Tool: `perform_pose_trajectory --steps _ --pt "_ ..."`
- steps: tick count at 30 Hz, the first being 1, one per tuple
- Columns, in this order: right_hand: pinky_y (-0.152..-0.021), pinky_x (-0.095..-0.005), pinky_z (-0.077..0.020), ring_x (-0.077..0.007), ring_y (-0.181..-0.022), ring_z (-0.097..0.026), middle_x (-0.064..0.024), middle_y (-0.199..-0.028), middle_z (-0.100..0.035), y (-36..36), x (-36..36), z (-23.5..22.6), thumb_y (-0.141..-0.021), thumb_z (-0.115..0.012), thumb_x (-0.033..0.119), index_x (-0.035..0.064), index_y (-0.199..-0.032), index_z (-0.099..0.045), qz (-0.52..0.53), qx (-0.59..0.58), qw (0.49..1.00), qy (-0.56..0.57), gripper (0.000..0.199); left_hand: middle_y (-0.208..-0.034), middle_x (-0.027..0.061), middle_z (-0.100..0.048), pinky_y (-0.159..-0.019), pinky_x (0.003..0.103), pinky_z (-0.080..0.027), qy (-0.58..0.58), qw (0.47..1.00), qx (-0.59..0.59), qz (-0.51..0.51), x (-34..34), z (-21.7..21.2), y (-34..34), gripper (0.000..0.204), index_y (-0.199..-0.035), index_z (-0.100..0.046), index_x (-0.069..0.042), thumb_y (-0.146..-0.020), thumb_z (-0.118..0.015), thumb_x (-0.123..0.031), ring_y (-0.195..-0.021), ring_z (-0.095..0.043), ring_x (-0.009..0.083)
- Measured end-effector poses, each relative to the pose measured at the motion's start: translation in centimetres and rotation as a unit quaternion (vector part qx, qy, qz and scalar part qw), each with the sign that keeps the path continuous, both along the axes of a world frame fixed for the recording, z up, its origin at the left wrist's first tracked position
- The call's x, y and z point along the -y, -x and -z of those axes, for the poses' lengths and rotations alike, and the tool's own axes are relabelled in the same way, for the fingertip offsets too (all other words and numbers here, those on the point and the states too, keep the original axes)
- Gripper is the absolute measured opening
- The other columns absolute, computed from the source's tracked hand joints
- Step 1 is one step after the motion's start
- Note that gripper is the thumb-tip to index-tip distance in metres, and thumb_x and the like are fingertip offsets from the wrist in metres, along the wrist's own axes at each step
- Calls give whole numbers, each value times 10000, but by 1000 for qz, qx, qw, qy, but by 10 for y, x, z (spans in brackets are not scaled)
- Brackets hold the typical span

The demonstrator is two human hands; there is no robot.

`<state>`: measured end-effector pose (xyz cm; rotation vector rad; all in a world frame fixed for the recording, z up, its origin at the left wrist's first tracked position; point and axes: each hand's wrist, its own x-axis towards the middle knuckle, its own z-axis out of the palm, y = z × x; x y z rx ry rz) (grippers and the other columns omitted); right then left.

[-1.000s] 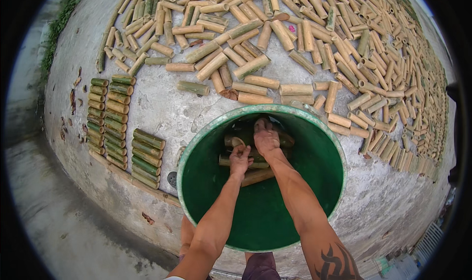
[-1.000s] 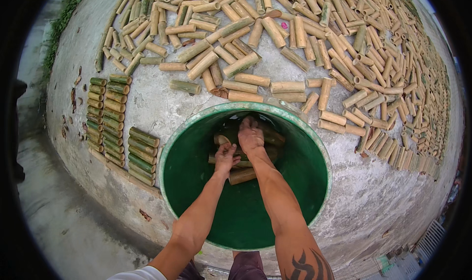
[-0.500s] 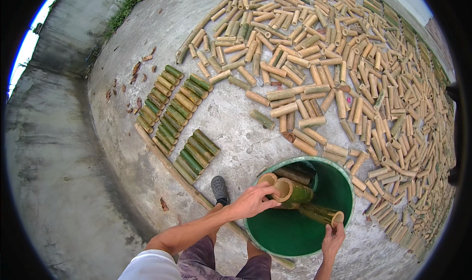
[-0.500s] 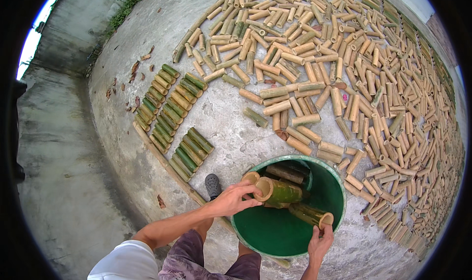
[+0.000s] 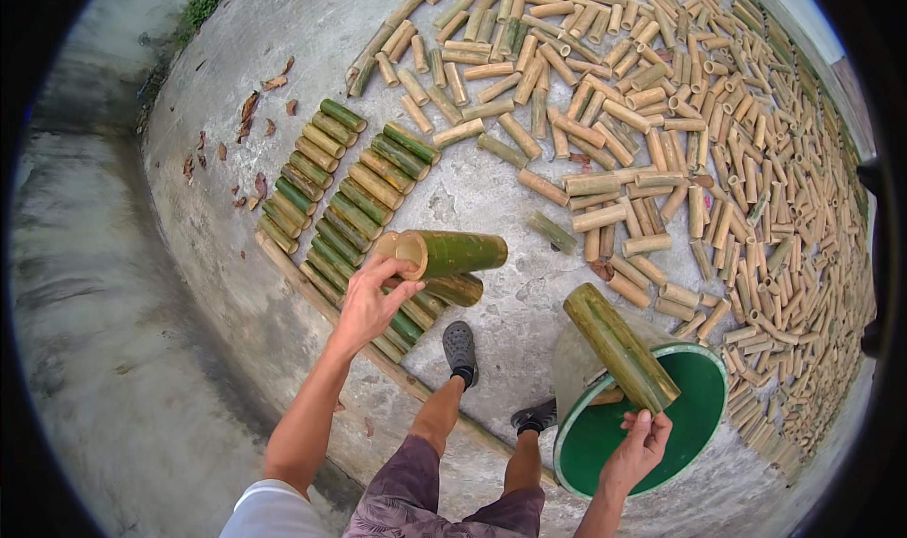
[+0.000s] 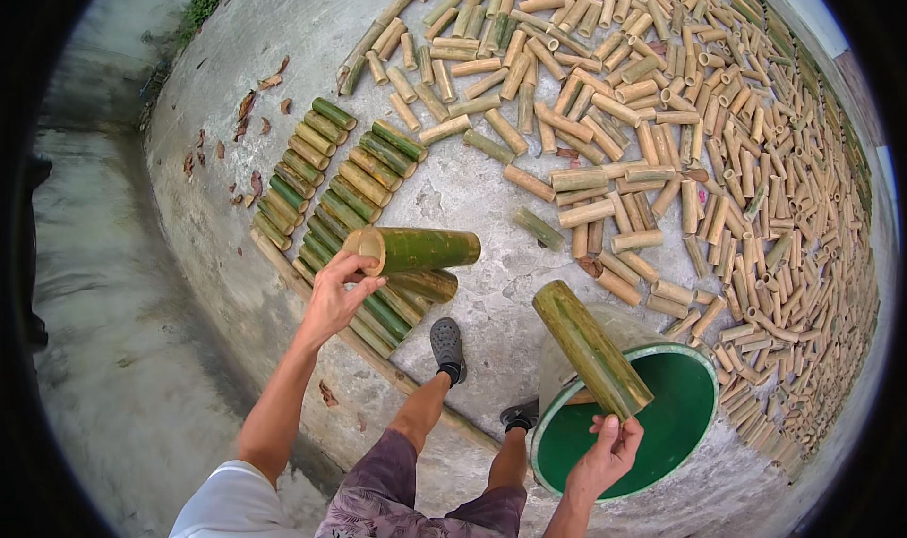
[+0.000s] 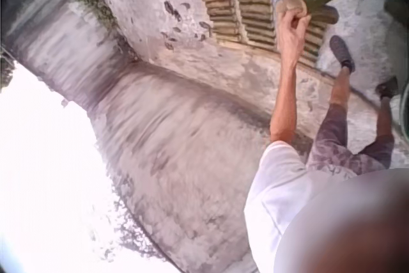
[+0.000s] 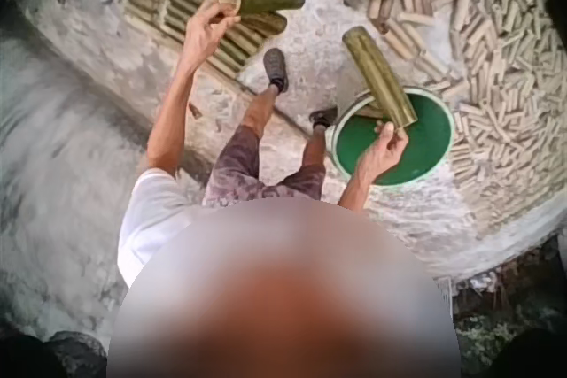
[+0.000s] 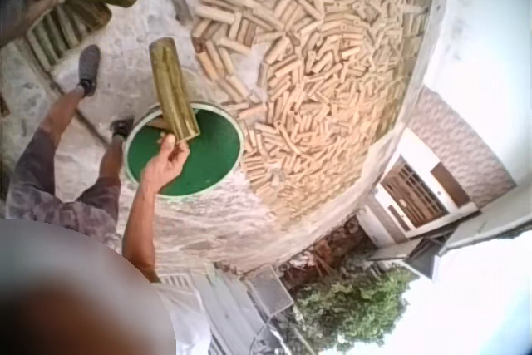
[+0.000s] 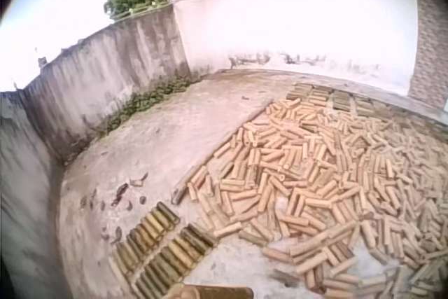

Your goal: The person repeatedly takes bamboo segments from a green bucket and arranges them in neat rows on a paved outdoor surface. They occasionally squat to adjust the alignment of the pieces and continue until the bucket is empty.

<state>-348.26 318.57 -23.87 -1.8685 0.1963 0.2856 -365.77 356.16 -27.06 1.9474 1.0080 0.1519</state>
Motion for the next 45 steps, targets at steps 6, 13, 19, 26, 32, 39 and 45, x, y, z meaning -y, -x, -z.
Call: perform_pose_trajectory --steps 6,13,19,26,32,39,45 --pt "-725 -265 -444 -109 -792 -570 -32 -878 -592 32 -119 138 -1003 -627 150 21 -1054 -586 43 -80 995 -42 145 -1093 186 -685 -734 356 -541 38 998 -53 -13 -102 235 13 396 -1134 -676 16 -907 -737 -303 -827 -726 231" --pt "-710 -264 -450 -115 -776 -571 -19 -894 -596 9 -178 263 -1009 -629 193 59 -1024 -596 25 -104 989 -101 139 -1329 216 -616 -756 446 -562 377 911 -134 -99 -141 409 19 708 -1364 -569 -24 -906 -688 -551 -843 -751 266" --pt "-709 -280 -465 -157 -790 -570 -19 -943 -599 -8 -244 420 -993 -658 255 100 -1039 -571 60 -299 930 -207 184 -1373 221 -580 -786 452 -558 329 905 -246 -110 -166 479 39 771 -1416 -537 -22 -924 -611 -611 -916 -729 284" --pt "-700 -316 -511 -196 -816 -605 -73 -1053 -599 30 -314 551 -1004 -629 250 59 -1204 -546 56 -431 877 -205 288 -1268 229 -645 -841 413 -537 259 923 -280 -47 -175 506 36 740 -1477 -450 -14 -957 -565 -527 -854 -715 271" --pt "-747 -350 -544 -209 -928 -668 -138 -1253 -621 43 -299 564 -1021 -538 247 -4 -1432 -482 -211 -383 895 88 484 -1432 306 -485 -1029 427 -453 201 946 -251 -46 -142 499 65 746 -1563 -243 0 -993 -524 -391 -1159 -628 368" --pt "-891 -410 -520 -317 -944 -682 -214 -1211 -636 103 -202 448 -945 -626 257 2 -1257 -619 -388 -176 882 200 403 -1479 316 -420 -1123 462 -369 115 970 -210 -40 -17 438 111 692 -1491 -359 37 -968 -571 -363 -1353 -431 461" --pt "-837 -326 -534 -189 -915 -673 -130 -1098 -689 119 -122 254 -962 -645 198 -4 -1253 -623 -390 -265 880 60 354 -1340 264 -569 -982 431 -479 254 956 -145 -28 117 317 63 575 -1412 -481 8 -952 -621 -308 -1118 -629 354"
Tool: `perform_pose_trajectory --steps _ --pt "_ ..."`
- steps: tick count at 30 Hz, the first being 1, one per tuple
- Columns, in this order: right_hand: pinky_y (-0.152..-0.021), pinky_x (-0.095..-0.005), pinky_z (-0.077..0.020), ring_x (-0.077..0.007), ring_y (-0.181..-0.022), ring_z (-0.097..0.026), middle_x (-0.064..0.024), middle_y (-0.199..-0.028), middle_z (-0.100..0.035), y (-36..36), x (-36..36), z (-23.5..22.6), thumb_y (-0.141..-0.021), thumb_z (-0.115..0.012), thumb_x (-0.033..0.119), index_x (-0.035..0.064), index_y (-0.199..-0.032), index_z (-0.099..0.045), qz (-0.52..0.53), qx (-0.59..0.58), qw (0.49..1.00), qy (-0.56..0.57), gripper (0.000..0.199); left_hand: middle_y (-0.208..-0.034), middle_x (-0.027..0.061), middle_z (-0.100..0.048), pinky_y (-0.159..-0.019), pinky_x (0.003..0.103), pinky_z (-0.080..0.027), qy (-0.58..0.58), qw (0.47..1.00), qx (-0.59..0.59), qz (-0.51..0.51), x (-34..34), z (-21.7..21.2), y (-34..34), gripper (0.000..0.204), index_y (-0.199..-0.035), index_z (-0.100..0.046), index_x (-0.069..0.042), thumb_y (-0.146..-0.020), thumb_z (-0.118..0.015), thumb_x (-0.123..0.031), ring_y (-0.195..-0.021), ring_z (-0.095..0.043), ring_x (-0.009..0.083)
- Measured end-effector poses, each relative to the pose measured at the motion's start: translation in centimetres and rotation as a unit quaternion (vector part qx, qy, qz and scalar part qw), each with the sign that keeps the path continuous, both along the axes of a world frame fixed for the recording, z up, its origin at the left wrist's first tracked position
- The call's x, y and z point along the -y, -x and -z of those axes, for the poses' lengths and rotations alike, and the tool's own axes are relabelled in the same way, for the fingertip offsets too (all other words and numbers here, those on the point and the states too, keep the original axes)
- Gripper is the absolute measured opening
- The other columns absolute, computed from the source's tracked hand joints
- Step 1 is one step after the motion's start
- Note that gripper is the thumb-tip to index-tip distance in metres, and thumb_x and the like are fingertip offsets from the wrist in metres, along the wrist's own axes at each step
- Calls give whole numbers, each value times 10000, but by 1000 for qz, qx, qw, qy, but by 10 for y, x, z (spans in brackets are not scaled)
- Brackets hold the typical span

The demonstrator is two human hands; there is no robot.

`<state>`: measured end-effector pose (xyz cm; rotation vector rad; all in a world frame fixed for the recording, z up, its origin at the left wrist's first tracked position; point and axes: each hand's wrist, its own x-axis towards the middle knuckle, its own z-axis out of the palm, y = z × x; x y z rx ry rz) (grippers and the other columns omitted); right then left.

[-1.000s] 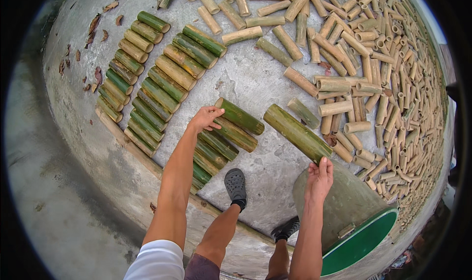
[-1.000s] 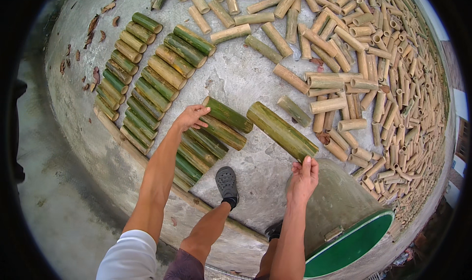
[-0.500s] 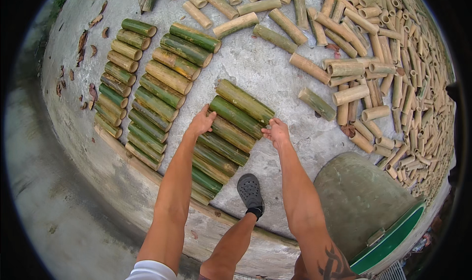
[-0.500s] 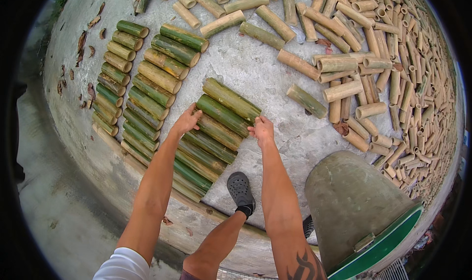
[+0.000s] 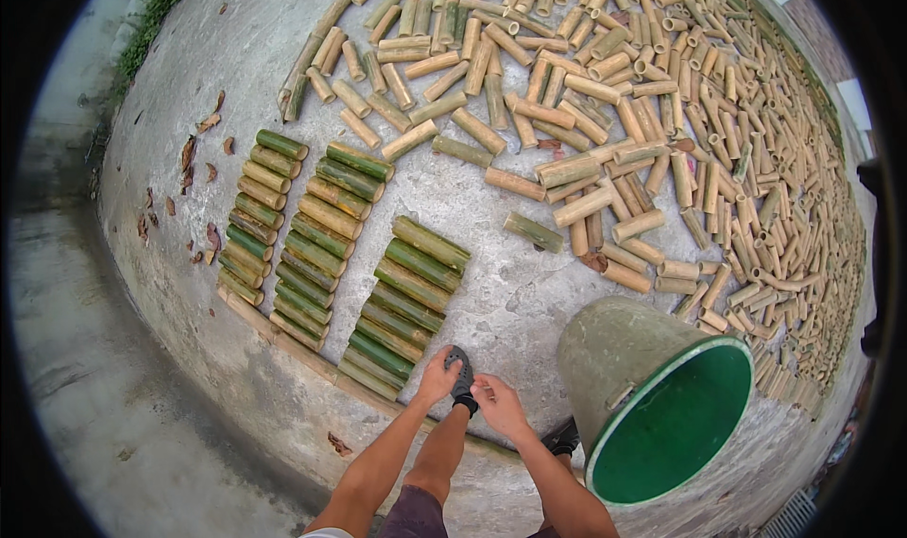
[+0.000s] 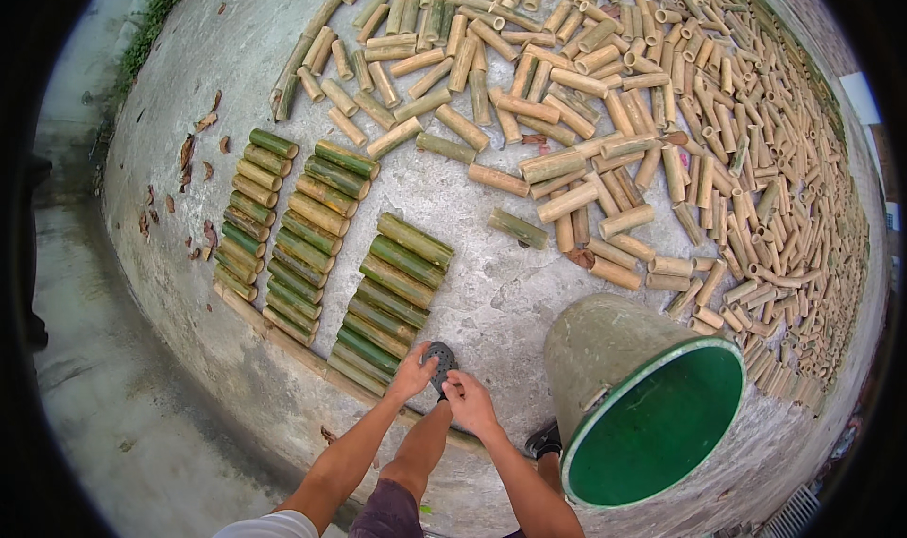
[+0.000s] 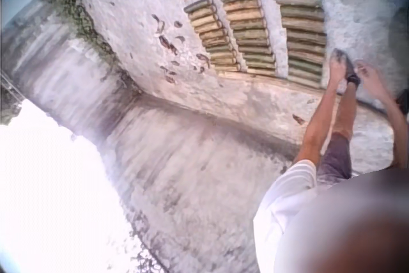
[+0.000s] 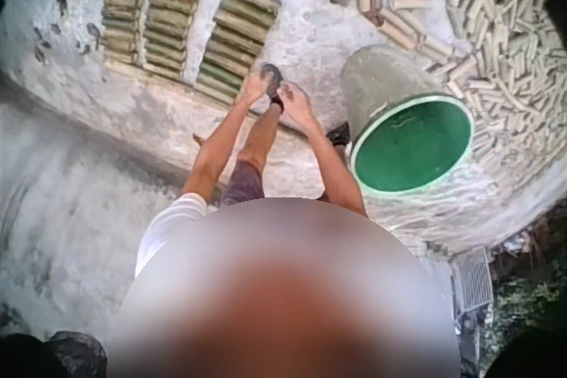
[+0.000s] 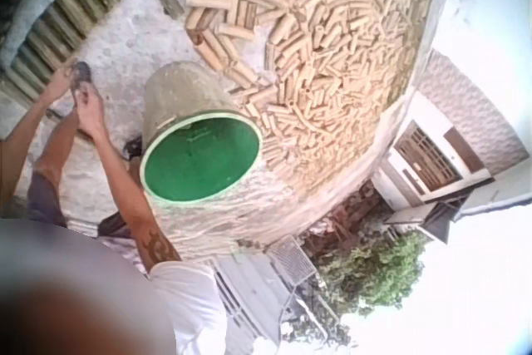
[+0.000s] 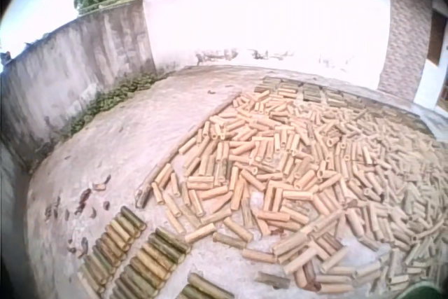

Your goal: The person repeatedly takes bamboo segments from a green bucket and arranges them in neat rows on a paved outdoor surface. They occasionally squat to adjust the alignment of the pieces and continue until the bucket is empty.

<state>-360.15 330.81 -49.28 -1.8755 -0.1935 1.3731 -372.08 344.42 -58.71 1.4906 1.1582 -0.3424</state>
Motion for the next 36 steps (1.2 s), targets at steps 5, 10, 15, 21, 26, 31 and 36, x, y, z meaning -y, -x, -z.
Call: perform_pose_trajectory --steps 5,10,15,21,26,31,36 --pt "-774 -316 -538 -191 -871 -682 -132 -1005 -697 -40 92 -139 -981 -615 153 -2 -1195 -649 85 33 989 -117 267 -1230 126 -632 -783 299 -526 66 984 158 -54 78 -137 -100 414 -1360 -513 29 -1001 -584 -165 -852 -670 152" --pt "-774 -272 -536 -136 -841 -661 -82 -964 -685 -93 223 -167 -1002 -587 93 -34 -1147 -642 281 80 946 -138 200 -1107 105 -642 -839 298 -518 66 957 281 28 152 -254 -195 274 -1267 -580 16 -1017 -535 -85 -933 -653 155" --pt "-698 -304 -544 -160 -750 -679 -107 -857 -703 -141 348 -40 -964 -606 165 -43 -1073 -656 280 99 945 139 240 -1211 149 -613 -878 327 -541 296 931 192 89 286 -191 -247 411 -1399 -479 2 -1018 -545 -138 -945 -663 212" --pt "-865 -388 -552 -276 -995 -684 -143 -1058 -716 -149 414 78 -910 -651 224 -1 -1052 -684 238 82 933 258 269 -1426 182 -496 -830 409 -590 93 921 -368 -87 339 39 -250 742 -1563 -274 -91 -972 -614 -382 -1006 -648 332" --pt "-1081 -429 -469 -318 -1287 -550 -149 -1370 -595 -183 441 155 -884 -701 288 36 -1196 -665 -29 5 922 386 403 -1172 129 -617 -789 434 -573 43 958 -262 -108 346 107 -219 504 -1307 -517 -39 -962 -631 -388 -971 -626 309" --pt "-803 -410 -533 -302 -970 -636 -177 -1115 -647 -200 461 274 -915 -676 271 -1 -1231 -613 67 13 916 396 422 -930 183 -625 -872 405 -491 -34 993 -95 -54 354 77 -215 318 -824 -580 3 -882 -735 -268 -919 -613 282" --pt "-539 -365 -552 -263 -597 -672 -155 -819 -680 -196 473 257 -909 -719 294 3 -1099 -633 194 -92 912 351 358 -1262 315 -553 -955 481 -477 -237 959 120 101 385 -12 -266 253 -838 -586 21 -833 -763 -160 -1132 -569 480"
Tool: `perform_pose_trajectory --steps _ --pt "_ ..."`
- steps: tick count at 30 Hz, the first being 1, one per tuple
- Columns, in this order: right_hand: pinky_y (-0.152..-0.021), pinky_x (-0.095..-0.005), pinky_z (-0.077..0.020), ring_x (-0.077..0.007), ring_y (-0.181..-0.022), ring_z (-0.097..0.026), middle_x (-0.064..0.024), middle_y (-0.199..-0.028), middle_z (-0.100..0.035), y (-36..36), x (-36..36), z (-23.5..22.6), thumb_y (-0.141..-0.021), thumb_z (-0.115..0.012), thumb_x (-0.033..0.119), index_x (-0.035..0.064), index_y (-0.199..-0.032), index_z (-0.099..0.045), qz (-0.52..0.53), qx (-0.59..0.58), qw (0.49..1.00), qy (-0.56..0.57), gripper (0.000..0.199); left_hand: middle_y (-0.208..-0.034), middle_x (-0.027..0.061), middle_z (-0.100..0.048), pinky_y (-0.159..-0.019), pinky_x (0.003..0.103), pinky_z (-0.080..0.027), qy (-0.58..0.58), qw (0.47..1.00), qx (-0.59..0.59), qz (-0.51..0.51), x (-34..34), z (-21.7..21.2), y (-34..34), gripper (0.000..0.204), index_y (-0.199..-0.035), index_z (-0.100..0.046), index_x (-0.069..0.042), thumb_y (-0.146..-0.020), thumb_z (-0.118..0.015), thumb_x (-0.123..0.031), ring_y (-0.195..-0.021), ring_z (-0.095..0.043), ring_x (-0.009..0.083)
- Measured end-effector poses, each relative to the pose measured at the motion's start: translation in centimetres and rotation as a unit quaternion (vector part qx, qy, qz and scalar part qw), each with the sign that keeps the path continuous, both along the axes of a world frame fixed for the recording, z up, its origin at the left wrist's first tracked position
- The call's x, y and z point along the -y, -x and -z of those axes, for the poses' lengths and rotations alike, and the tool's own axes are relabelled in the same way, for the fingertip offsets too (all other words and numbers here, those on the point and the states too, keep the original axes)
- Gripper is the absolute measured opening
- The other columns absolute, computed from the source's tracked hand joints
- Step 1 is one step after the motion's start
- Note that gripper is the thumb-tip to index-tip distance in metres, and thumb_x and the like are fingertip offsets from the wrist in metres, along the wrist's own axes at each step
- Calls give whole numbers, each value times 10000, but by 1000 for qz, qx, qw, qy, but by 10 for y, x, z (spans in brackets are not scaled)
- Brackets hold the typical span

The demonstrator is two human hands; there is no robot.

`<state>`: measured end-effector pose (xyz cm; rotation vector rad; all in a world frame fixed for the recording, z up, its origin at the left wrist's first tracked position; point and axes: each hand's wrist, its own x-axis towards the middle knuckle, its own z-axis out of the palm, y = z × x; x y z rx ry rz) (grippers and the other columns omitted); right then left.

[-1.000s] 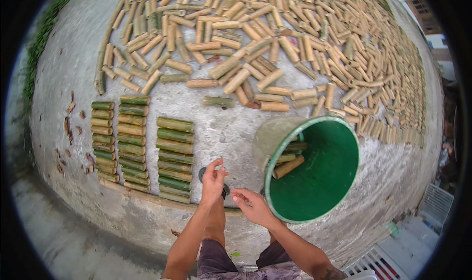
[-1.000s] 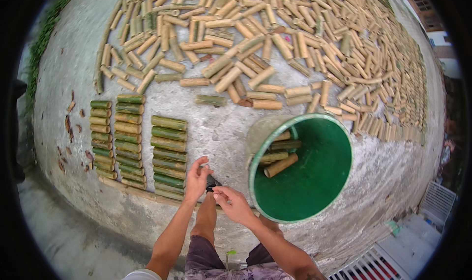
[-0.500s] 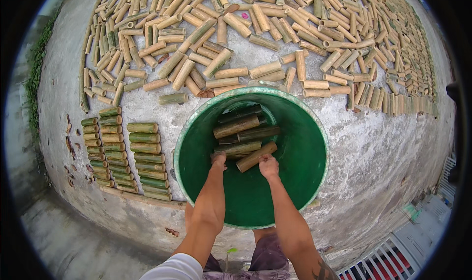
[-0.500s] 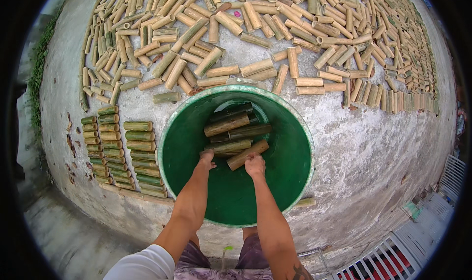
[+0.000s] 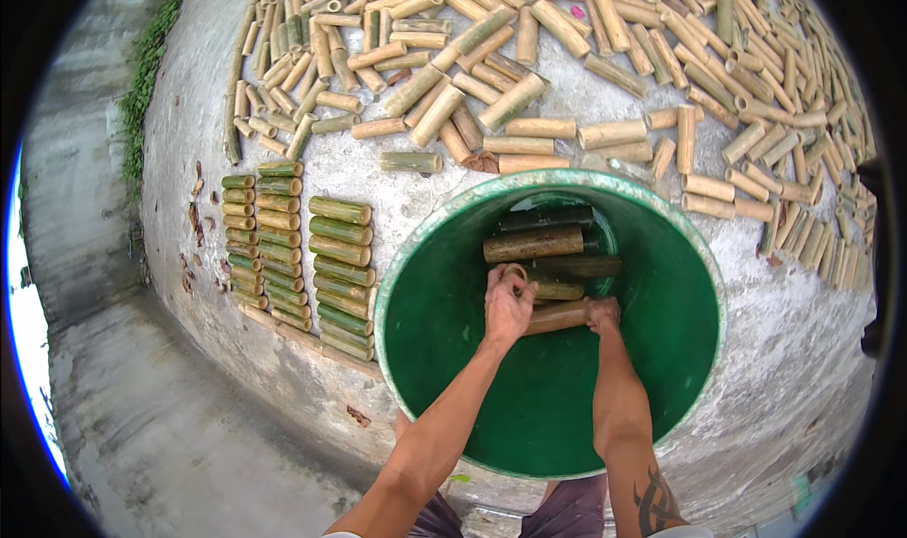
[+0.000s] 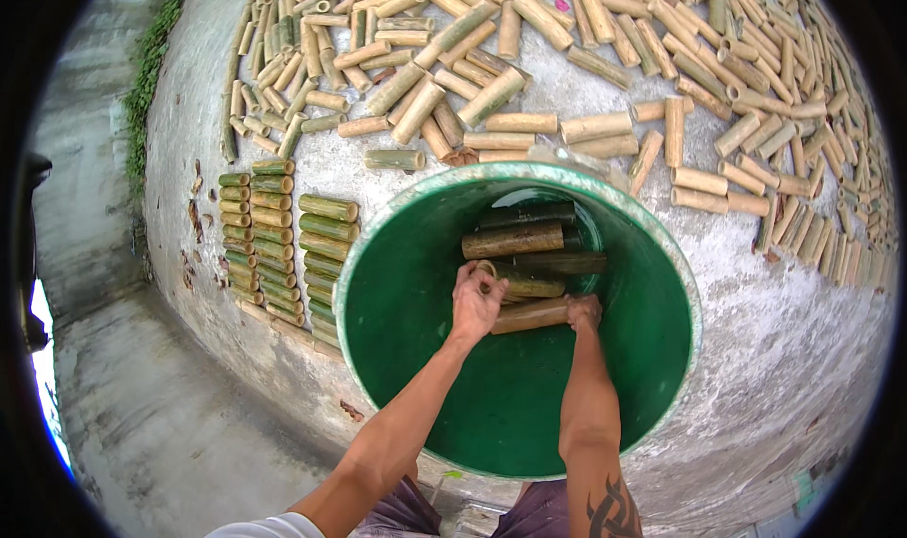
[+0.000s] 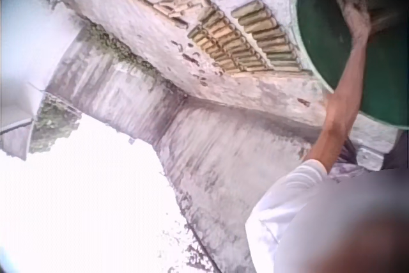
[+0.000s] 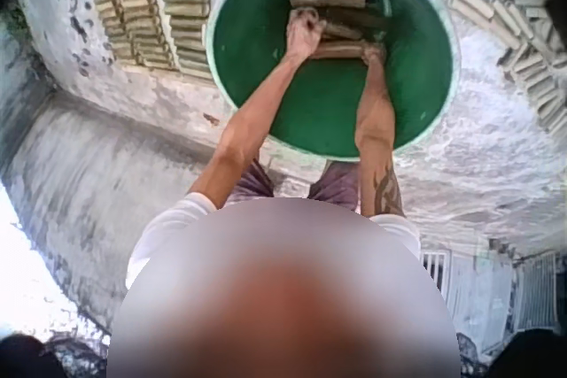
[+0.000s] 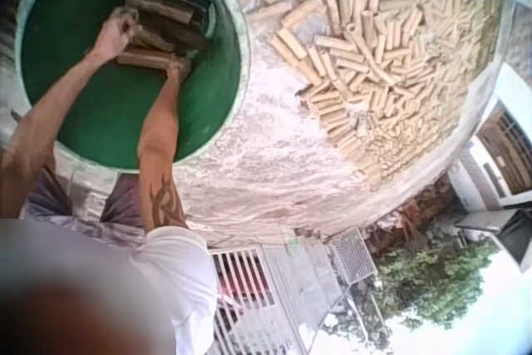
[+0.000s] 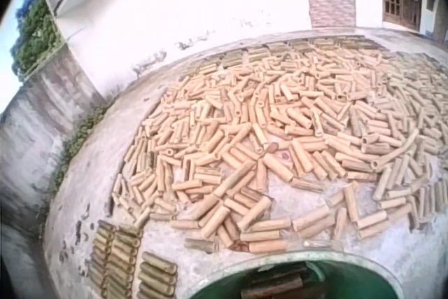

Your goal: The person repeatedly takes bamboo segments from a green bucket and arranges them in neat rows on a paved outdoor surface. They occasionally squat to adjust the alignment of the pieces and continue until the bucket is empty.

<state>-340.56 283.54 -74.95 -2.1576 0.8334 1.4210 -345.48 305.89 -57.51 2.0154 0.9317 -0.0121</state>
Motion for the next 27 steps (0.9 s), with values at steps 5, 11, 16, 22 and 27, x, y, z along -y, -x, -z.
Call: perform_pose_trajectory --steps 5,11,16,22,27 --pt "-836 -477 -556 -390 -921 -701 -238 -1061 -706 -31 -35 -147 -855 -735 302 14 -1076 -687 -154 82 984 -42 366 -1382 288 -493 -936 462 -490 26 988 80 126 -21 -154 -37 256 -849 -551 21 -855 -749 -140 -1170 -563 471" --pt "-747 -486 -529 -405 -812 -688 -216 -824 -696 -59 -58 -396 -786 -752 209 9 -859 -690 -356 333 869 -86 222 -1441 204 -500 -1003 376 -435 97 974 164 120 -160 -324 -15 204 -858 -545 -10 -880 -728 -97 -1225 -550 252" --pt "-512 -305 -390 -131 -508 -510 -45 -617 -582 -90 -64 -565 -851 -750 161 -19 -786 -619 -155 330 919 -152 232 -1458 137 -485 -1033 331 -419 208 946 242 -59 -317 -363 29 144 -935 -591 -26 -929 -694 -126 -1264 -507 177" --pt "-478 -212 -279 -29 -514 -398 46 -601 -491 -67 -209 -599 -961 -680 307 41 -860 -611 3 477 862 -172 293 -1410 172 -513 -1037 357 -454 190 931 189 -247 -508 -225 64 477 -1356 -530 40 -946 -688 -146 -1194 -572 223" --pt "-540 -216 -367 -68 -551 -501 12 -658 -545 -44 -423 -436 -973 -680 209 34 -904 -632 147 385 868 -276 194 -1360 207 -578 -1042 379 -457 92 965 83 -231 -616 -32 82 552 -1365 -560 50 -917 -722 -229 -1186 -601 286"
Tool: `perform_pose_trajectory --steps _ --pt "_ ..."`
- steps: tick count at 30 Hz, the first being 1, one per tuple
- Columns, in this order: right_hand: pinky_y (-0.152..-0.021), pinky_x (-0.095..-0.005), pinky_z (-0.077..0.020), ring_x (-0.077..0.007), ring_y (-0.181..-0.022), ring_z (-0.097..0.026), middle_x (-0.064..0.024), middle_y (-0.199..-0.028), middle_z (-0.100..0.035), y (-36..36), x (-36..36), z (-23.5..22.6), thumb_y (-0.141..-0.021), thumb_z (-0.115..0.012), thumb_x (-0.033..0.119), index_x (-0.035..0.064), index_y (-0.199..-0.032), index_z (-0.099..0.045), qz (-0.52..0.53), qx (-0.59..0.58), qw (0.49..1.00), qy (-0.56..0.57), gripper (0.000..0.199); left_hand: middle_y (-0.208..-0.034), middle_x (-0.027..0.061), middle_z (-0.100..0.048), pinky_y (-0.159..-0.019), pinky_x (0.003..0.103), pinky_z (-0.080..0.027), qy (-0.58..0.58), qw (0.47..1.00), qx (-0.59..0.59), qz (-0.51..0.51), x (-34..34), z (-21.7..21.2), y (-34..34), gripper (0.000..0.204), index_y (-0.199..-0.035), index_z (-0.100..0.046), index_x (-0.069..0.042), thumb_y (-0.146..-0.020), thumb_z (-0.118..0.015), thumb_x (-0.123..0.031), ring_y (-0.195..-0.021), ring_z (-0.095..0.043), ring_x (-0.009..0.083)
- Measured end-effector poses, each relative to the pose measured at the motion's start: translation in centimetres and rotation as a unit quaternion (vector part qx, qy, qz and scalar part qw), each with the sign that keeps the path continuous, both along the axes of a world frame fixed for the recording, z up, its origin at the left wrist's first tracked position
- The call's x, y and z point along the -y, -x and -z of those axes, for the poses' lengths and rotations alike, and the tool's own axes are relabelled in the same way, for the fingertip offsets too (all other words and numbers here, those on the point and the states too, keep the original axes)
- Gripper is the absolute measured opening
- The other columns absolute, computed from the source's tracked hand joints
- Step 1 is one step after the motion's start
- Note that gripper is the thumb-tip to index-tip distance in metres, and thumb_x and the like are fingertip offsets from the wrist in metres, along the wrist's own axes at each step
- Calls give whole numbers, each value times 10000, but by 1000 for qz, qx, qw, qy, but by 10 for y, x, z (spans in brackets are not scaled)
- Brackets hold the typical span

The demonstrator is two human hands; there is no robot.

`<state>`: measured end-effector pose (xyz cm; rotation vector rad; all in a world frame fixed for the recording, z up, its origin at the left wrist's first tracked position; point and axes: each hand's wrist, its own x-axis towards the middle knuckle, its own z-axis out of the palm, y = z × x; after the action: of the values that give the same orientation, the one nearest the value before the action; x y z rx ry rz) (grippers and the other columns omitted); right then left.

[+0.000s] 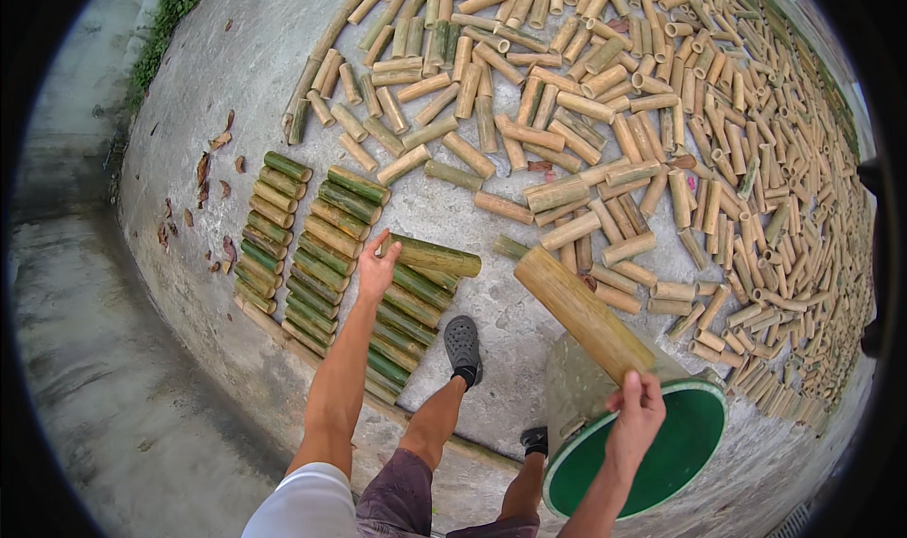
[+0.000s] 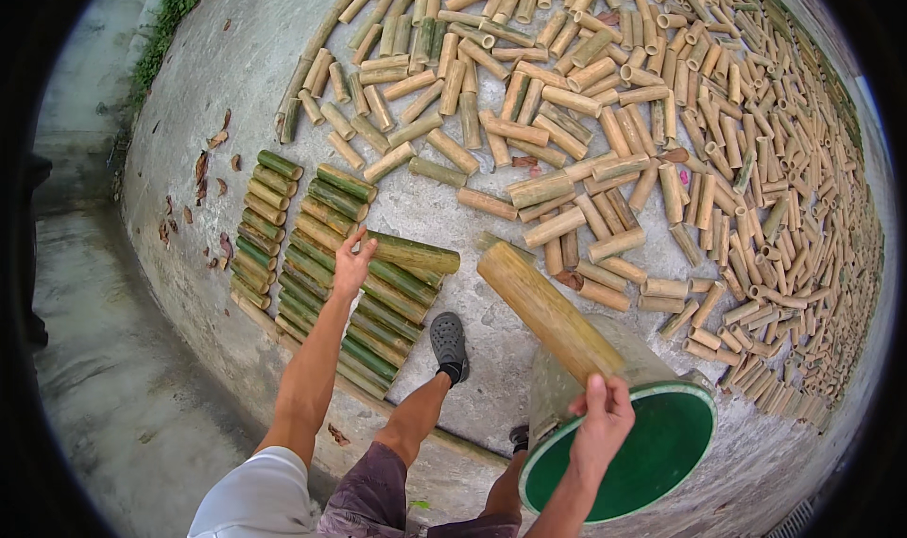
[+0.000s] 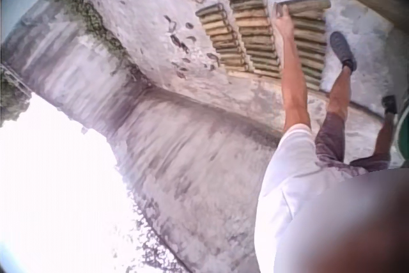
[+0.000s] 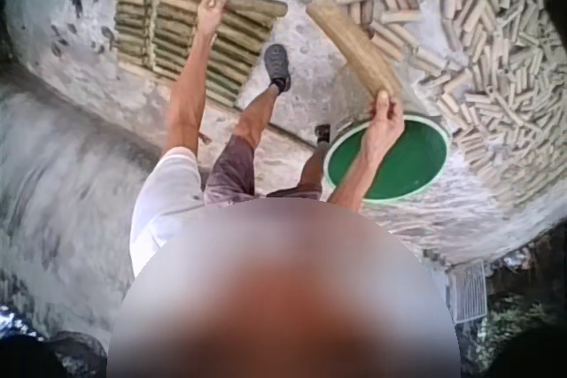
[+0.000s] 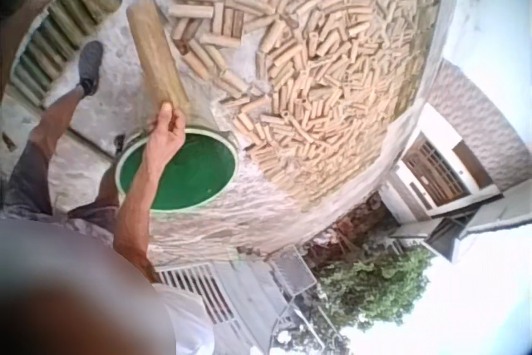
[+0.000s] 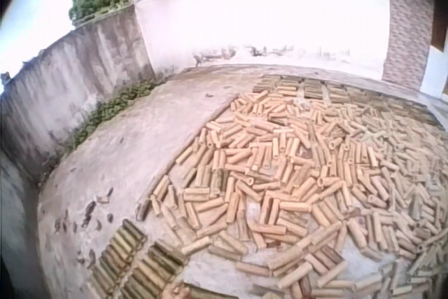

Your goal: The person repeatedly takes bamboo segments from a green bucket and arranges them in neat rows on a paved outdoor surface. They occasionally squat to adjust the alignment of the pieces and continue until the bucket is empty.

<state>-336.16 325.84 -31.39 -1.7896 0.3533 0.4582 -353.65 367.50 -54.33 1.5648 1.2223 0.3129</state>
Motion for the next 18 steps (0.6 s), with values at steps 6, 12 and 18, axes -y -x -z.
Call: perform_pose_trajectory --steps 6,12,18 --pt "-508 -243 -396 -92 -560 -511 14 -708 -525 7 -193 241 -977 -682 292 90 -866 -579 50 -202 969 -134 253 -1336 236 -608 -1073 417 -437 9 988 -147 54 -33 152 -4 556 -1344 -607 -6 -918 -665 -358 -1267 -559 377" --pt "-532 -264 -423 -143 -629 -551 -12 -868 -563 21 -277 407 -959 -702 318 101 -1012 -560 10 -334 935 -115 265 -1227 277 -651 -1039 447 -456 -6 967 -229 113 -78 240 3 579 -1324 -613 10 -946 -576 -427 -1157 -618 418" --pt "-620 -311 -518 -205 -727 -661 -99 -1055 -635 36 -279 483 -1003 -617 257 18 -1356 -527 -14 -370 929 -1 436 -1279 301 -597 -1042 517 -421 -50 938 -300 168 -78 265 18 517 -1367 -537 14 -967 -528 -313 -1176 -533 503"
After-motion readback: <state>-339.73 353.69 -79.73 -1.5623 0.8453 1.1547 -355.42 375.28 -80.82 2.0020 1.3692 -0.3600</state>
